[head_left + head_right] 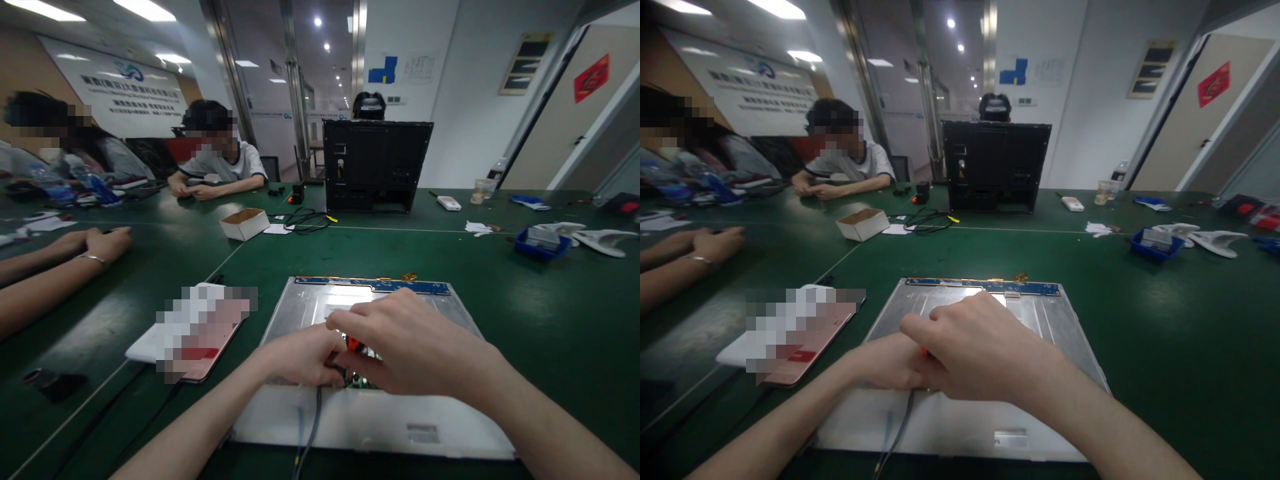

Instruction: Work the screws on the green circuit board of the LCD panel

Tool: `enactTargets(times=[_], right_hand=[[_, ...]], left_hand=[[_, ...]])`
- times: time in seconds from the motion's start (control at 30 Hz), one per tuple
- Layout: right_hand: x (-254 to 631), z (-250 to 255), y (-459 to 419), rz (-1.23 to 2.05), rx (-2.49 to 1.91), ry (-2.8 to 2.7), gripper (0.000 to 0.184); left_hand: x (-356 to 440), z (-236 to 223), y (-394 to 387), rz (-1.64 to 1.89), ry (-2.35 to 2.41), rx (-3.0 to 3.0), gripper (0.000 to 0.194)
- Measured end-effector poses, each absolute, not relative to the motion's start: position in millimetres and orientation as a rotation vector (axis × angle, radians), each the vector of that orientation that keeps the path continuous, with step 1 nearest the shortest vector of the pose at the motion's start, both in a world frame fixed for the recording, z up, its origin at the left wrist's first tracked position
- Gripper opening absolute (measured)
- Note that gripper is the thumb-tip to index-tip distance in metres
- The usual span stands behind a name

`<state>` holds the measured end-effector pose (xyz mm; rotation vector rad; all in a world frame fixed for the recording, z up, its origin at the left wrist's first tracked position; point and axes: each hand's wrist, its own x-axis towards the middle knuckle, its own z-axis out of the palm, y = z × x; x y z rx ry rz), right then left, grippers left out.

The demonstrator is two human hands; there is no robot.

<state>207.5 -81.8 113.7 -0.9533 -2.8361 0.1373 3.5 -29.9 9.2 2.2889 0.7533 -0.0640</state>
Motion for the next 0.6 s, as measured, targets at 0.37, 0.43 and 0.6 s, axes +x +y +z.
enactTargets(times=[0.37,0.43,0.6], right_hand=[[207.4,112.9,-80.4,0.162,-0.902,-2.832,0.005],[207.3,113.6,-79.8,0.163,-0.914,-2.824,0.004],[209.0,116.9,-79.8,0.164,-0.927,-2.817,0.003]], left_hand=[[4.3,9.8,-30.2,-0.055,0.746,2.288,0.003],[4.4,10.6,-30.3,-0.051,0.746,2.273,0.001],[3.6,11.1,-30.6,-0.067,0.755,2.209,0.003]])
